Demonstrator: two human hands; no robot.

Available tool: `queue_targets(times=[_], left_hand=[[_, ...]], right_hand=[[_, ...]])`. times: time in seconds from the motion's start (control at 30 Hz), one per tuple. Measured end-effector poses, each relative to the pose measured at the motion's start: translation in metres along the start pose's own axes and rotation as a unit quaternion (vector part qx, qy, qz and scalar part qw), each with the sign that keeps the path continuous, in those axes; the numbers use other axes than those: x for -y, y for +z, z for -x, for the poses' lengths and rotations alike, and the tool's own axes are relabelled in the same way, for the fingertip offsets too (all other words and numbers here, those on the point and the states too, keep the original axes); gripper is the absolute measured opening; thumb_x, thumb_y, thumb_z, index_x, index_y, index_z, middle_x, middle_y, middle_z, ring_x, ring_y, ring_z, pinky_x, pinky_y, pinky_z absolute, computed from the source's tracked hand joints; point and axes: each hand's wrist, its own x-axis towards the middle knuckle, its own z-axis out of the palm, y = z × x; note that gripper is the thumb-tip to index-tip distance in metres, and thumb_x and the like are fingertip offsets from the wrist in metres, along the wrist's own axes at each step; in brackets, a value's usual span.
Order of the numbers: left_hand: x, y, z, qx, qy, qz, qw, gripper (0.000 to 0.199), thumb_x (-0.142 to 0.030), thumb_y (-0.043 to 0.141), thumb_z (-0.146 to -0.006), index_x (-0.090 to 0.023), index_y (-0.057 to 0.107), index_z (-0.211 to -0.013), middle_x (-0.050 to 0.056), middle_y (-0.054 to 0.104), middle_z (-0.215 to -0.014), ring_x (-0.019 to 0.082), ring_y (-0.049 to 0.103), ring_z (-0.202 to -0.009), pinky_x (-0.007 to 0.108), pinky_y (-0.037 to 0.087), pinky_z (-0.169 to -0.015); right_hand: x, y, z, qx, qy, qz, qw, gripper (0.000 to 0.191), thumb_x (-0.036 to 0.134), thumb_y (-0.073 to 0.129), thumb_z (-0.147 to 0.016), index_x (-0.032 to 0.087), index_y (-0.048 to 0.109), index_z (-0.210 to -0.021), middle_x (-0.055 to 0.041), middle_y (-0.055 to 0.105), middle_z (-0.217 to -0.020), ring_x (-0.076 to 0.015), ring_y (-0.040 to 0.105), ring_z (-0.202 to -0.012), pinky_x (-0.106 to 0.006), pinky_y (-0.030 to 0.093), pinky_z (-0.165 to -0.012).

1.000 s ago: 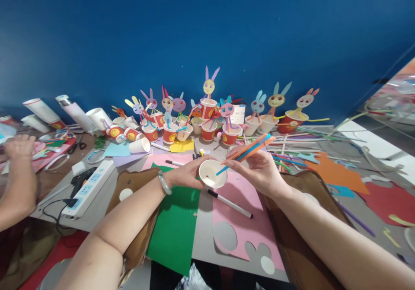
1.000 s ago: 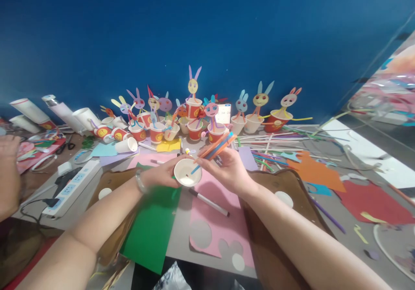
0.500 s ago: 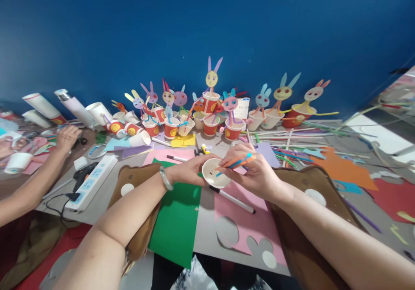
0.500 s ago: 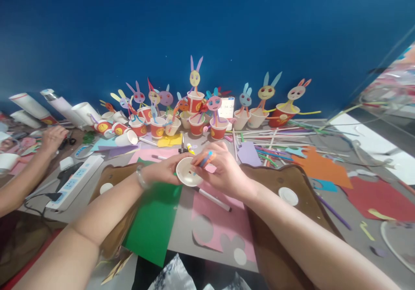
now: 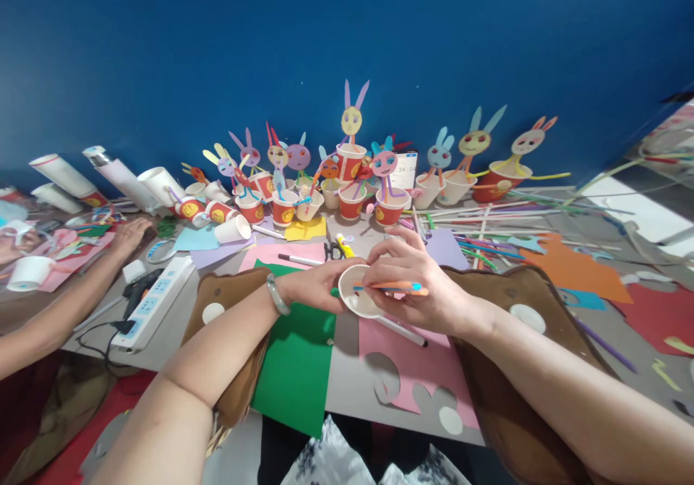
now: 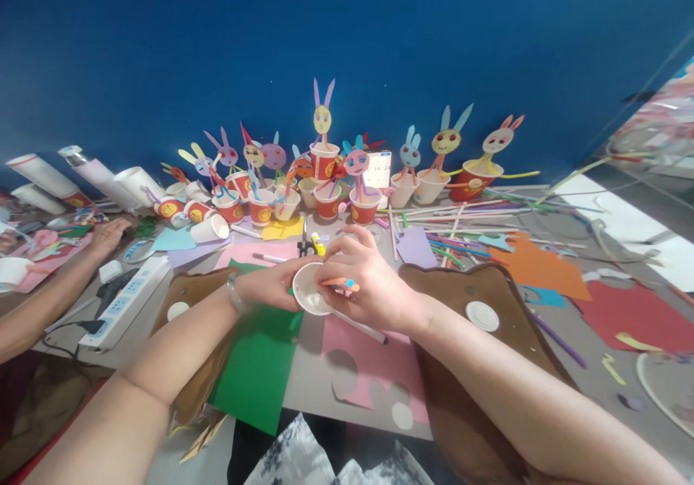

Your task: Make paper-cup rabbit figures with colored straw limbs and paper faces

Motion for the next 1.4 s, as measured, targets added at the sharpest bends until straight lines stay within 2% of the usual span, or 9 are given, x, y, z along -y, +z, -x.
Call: queue_targets(times=[0.3, 0.6, 0.77, 0.93, 1.1, 1.4], left_hand=[[0.0037, -0.0022, -0.0008, -0.009, 0.031, -0.016, 0.999, 0.067, -0.02, 0.074, -0.066, -0.015, 0.054, -0.129, 0.013, 0.061, -0.126, 0.029, 0.059, -0.114, 0.041, 0.047, -0.099], [0.0003, -0.0004, 0.0004, -0.007, 0.005, -0.02, 1.0, 0.058, -0.018, 0.072, -0.066, -0.015, 0.059, -0.122, 0.008, 0.065, -0.114, 0.025, 0.061, -0.105, 0.038, 0.048, -0.095], [-0.0001, -0.0002, 0.0005, -0.004, 0.004, -0.002, 1.0, 0.062, -0.016, 0.071, -0.065, -0.016, 0.057, -0.125, 0.009, 0.064, -0.12, 0.027, 0.059, -0.11, 0.039, 0.047, -0.098], [0.0014, 0.0009, 0.0007, -0.004, -0.003, -0.004, 1.0, 0.061, -0.013, 0.071, -0.063, -0.017, 0.058, -0.123, 0.008, 0.064, -0.116, 0.026, 0.06, -0.106, 0.038, 0.048, -0.095], [0.0035, 0.0031, 0.0004, -0.002, -0.004, -0.006, 1.0, 0.057, -0.017, 0.07, -0.065, -0.016, 0.059, -0.121, 0.008, 0.064, -0.116, 0.025, 0.06, -0.105, 0.038, 0.047, -0.096], [-0.0005, 0.0028, 0.0007, -0.003, -0.016, -0.011, 1.0, 0.064, -0.015, 0.071, -0.065, -0.017, 0.057, -0.128, 0.008, 0.065, -0.113, 0.025, 0.061, -0.1, 0.037, 0.049, -0.091]], right_hand=[[-0.0012, -0.0045, 0.0004, 0.009, 0.008, -0.025, 1.0, 0.011, 0.022, 0.06, -0.089, 0.024, 0.07, -0.086, -0.0041, 0.068, -0.083, -0.0211, 0.06, -0.093, -0.051, 0.026, -0.11], [-0.0027, -0.0042, 0.0022, 0.03, 0.007, -0.049, 0.998, 0.008, 0.02, 0.062, -0.088, 0.024, 0.069, -0.087, -0.0024, 0.069, -0.083, -0.021, 0.059, -0.097, -0.052, 0.021, -0.113], [-0.0014, -0.0068, 0.0018, 0.042, 0.014, -0.053, 0.998, 0.009, 0.022, 0.061, -0.088, 0.025, 0.069, -0.087, -0.0027, 0.07, -0.086, -0.0215, 0.059, -0.101, -0.053, 0.018, -0.116], [0.001, -0.0095, -0.0001, 0.053, 0.027, -0.06, 0.996, 0.008, 0.024, 0.063, -0.088, 0.025, 0.071, -0.085, -0.0033, 0.069, -0.086, -0.0215, 0.059, -0.101, -0.052, 0.02, -0.116], [-0.0013, -0.0056, 0.0009, 0.07, 0.044, -0.066, 0.994, 0.011, 0.025, 0.064, -0.088, 0.027, 0.073, -0.094, -0.0029, 0.068, -0.086, -0.0216, 0.06, -0.103, -0.053, 0.017, -0.118], [-0.001, -0.01, 0.0007, 0.043, 0.045, -0.075, 0.995, 0.011, 0.027, 0.066, -0.087, 0.026, 0.074, -0.095, -0.0047, 0.068, -0.091, -0.0224, 0.061, -0.103, -0.056, 0.017, -0.119]])
